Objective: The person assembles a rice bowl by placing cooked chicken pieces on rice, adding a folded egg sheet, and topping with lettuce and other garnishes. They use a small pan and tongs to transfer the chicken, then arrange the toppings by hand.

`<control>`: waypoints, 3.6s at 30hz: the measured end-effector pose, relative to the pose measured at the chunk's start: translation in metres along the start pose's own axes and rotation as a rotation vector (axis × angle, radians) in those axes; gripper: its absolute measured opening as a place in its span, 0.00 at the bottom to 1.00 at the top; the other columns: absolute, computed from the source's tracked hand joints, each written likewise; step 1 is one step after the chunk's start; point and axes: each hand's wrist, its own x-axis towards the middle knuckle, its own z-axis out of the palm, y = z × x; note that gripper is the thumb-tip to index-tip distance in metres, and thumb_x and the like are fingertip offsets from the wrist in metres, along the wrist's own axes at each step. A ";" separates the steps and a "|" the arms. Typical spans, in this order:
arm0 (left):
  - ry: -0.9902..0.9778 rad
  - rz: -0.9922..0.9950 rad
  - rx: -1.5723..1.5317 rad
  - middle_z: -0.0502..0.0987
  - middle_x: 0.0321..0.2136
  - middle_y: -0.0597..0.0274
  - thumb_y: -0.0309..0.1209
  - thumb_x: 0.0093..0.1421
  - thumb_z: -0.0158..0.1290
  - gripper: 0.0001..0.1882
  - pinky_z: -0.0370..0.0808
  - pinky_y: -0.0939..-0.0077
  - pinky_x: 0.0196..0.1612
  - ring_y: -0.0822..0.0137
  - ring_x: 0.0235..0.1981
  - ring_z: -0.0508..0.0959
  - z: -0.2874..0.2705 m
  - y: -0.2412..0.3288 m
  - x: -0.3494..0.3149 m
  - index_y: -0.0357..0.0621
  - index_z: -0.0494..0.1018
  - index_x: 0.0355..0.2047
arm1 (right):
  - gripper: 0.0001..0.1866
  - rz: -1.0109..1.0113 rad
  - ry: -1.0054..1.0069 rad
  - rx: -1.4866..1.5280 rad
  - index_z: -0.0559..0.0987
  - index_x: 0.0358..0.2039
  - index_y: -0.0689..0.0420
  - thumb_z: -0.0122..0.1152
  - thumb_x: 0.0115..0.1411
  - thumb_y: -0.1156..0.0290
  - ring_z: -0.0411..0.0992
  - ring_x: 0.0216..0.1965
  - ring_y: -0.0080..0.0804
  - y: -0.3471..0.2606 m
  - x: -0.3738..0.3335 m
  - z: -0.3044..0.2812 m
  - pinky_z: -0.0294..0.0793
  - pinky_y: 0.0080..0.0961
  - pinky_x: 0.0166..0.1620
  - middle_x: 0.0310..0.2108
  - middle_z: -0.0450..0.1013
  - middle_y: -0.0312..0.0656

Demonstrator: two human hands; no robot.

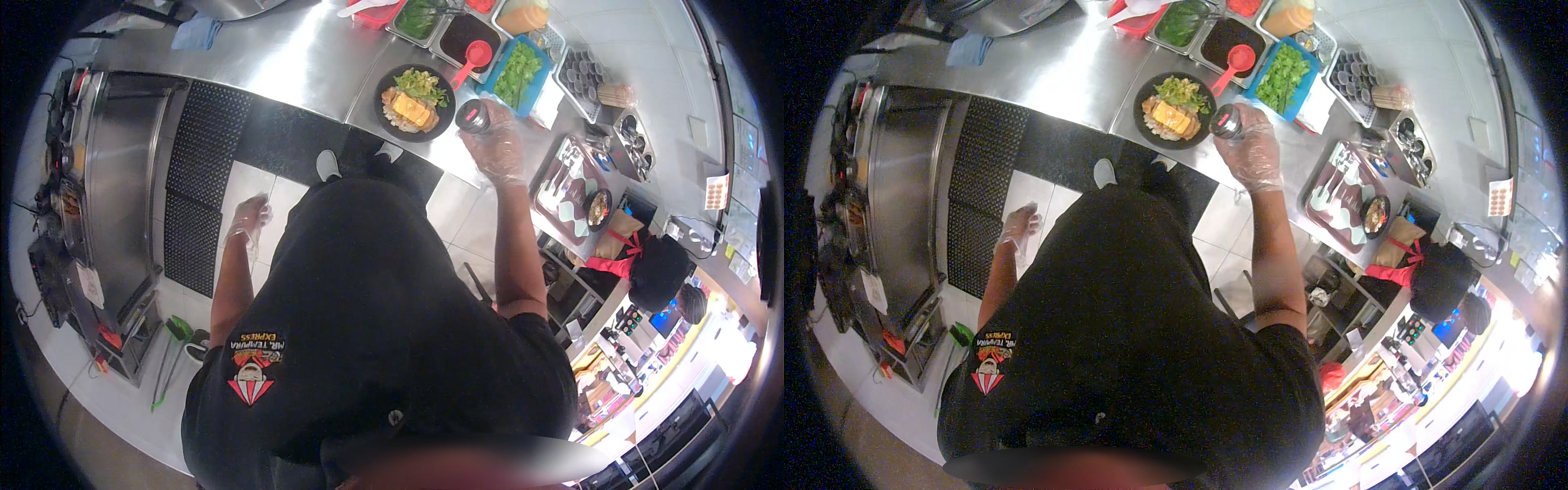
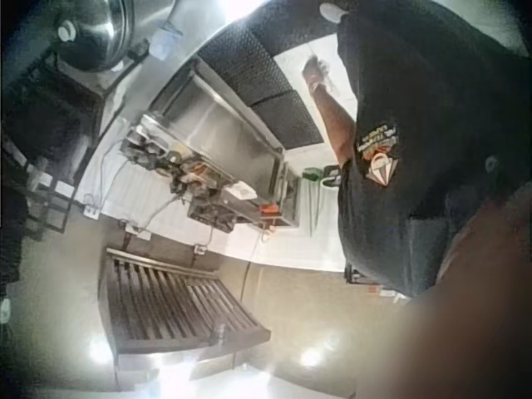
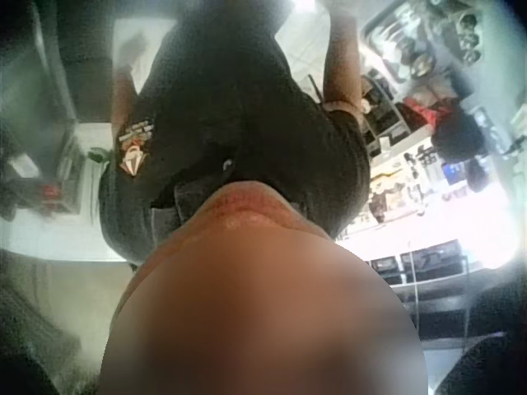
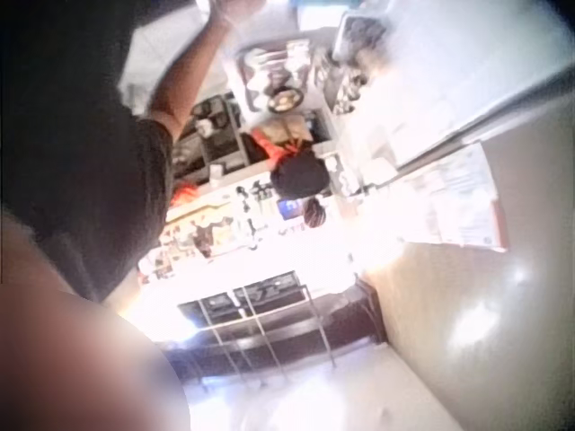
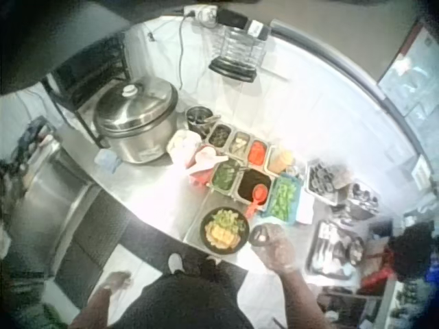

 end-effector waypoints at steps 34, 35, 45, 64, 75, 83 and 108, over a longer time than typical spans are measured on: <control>0.095 -0.098 -0.143 0.80 0.38 0.53 0.45 0.64 0.59 0.25 0.76 0.65 0.39 0.59 0.36 0.80 -0.088 -0.129 0.021 0.37 0.75 0.52 | 0.34 0.111 -0.142 -0.212 0.73 0.54 0.56 0.73 0.47 0.64 0.72 0.53 0.58 -0.079 0.018 0.055 0.73 0.47 0.56 0.49 0.75 0.58; 0.076 -0.065 -0.161 0.80 0.40 0.52 0.46 0.64 0.59 0.26 0.76 0.64 0.41 0.58 0.37 0.80 -0.090 -0.126 0.022 0.36 0.75 0.53 | 0.34 0.076 -0.112 -0.195 0.73 0.54 0.56 0.74 0.46 0.63 0.73 0.53 0.58 -0.077 0.021 0.057 0.74 0.47 0.56 0.49 0.75 0.58; 0.081 -0.093 -0.181 0.79 0.47 0.47 0.49 0.65 0.56 0.30 0.74 0.57 0.51 0.53 0.47 0.79 -0.096 -0.150 0.025 0.35 0.73 0.56 | 0.27 0.128 0.013 -0.206 0.76 0.48 0.56 0.72 0.47 0.64 0.73 0.51 0.58 -0.052 0.052 0.058 0.73 0.47 0.54 0.46 0.75 0.58; 0.108 -0.067 -0.082 0.80 0.45 0.49 0.47 0.67 0.56 0.27 0.75 0.62 0.44 0.58 0.41 0.81 -0.060 -0.086 0.016 0.37 0.75 0.55 | 0.28 0.319 -0.037 -0.145 0.76 0.48 0.54 0.72 0.46 0.63 0.73 0.51 0.57 -0.001 0.025 0.033 0.73 0.47 0.55 0.47 0.75 0.58; 0.104 -0.083 -0.032 0.80 0.43 0.44 0.43 0.66 0.58 0.28 0.79 0.61 0.44 0.55 0.42 0.82 0.014 -0.025 0.018 0.32 0.73 0.56 | 0.36 0.216 -0.006 0.084 0.73 0.57 0.54 0.76 0.47 0.64 0.70 0.58 0.55 0.015 0.037 0.059 0.72 0.43 0.60 0.54 0.72 0.56; -0.036 -0.126 -0.209 0.80 0.41 0.50 0.46 0.64 0.60 0.27 0.77 0.63 0.40 0.63 0.36 0.80 0.069 -0.019 0.057 0.35 0.74 0.52 | 0.38 0.211 0.168 0.279 0.75 0.53 0.63 0.77 0.45 0.55 0.73 0.52 0.55 0.101 0.092 -0.058 0.72 0.41 0.59 0.49 0.75 0.59; 0.227 -0.167 -0.112 0.75 0.31 0.61 0.41 0.67 0.57 0.18 0.69 0.75 0.30 0.66 0.28 0.75 0.174 0.020 -0.071 0.41 0.76 0.48 | 0.15 0.086 -0.430 -0.558 0.84 0.46 0.55 0.59 0.60 0.69 0.80 0.49 0.48 0.289 0.271 -0.078 0.79 0.43 0.50 0.44 0.81 0.51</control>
